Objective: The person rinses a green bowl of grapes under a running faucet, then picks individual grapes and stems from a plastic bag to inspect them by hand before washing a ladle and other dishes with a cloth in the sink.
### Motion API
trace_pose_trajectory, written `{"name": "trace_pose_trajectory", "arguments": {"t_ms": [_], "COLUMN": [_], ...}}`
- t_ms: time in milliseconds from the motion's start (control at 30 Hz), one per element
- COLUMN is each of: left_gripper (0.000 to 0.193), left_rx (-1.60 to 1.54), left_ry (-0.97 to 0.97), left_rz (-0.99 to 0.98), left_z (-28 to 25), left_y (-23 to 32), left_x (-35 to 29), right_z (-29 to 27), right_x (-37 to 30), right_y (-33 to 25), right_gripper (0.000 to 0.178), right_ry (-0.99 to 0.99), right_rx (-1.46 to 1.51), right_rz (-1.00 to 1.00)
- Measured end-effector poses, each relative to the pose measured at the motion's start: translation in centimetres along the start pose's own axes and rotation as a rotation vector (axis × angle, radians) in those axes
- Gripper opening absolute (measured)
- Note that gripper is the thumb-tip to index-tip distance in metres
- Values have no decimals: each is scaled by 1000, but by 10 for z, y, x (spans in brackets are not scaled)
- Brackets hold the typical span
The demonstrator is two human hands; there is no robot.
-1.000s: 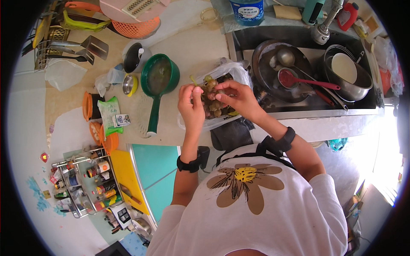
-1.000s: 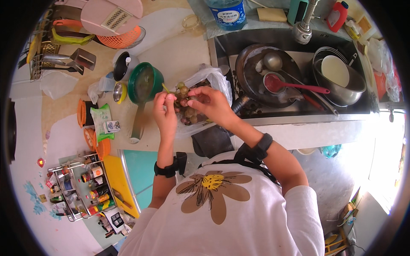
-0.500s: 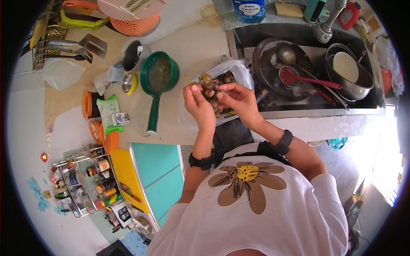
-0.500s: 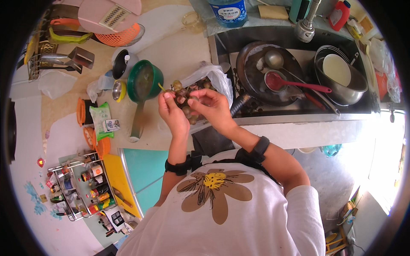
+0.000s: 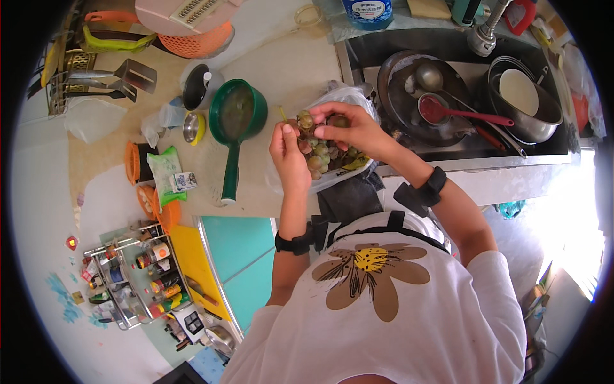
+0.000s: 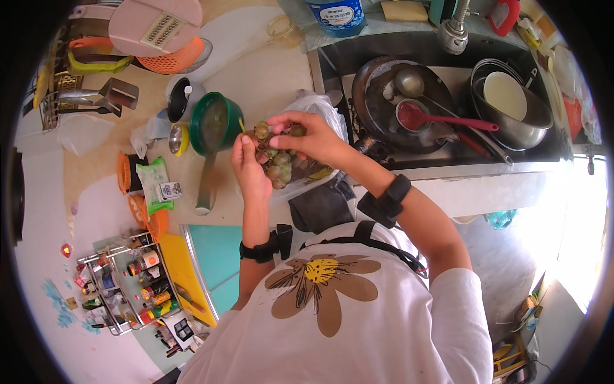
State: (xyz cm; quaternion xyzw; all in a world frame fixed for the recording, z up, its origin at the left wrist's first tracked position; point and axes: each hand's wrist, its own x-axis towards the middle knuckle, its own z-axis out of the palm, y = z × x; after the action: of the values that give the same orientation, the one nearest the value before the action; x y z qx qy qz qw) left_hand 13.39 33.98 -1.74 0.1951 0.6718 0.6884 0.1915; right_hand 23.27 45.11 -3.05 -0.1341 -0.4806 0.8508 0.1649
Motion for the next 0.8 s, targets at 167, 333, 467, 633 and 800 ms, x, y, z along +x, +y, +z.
{"name": "trace_pose_trajectory", "arguments": {"t_ms": [167,333,467,633,800], "left_gripper": [23,23,22,20,23], "left_rx": [-63,0,-88,-8,-42], "left_ry": [-49,-27,105,-39,-152], "left_rz": [-54,-44,-71,-104,-211], "left_z": [4,10,-3,-17,-15], "left_y": [0,2,-13,-12,-10], "left_x": [-1,-6,3,5,1], "right_z": [3,7,-15,-29,-10], "right_x": [17,1,-11,-13,3], "right_y": [14,7,8,-3,-2], "right_gripper": [41,36,24,25,36], "right_ry": [-27,123,160,104,-105], "right_rx": [-361,-312,207,464,253], "right_rz": [-377,-263,-22,236,187]}}
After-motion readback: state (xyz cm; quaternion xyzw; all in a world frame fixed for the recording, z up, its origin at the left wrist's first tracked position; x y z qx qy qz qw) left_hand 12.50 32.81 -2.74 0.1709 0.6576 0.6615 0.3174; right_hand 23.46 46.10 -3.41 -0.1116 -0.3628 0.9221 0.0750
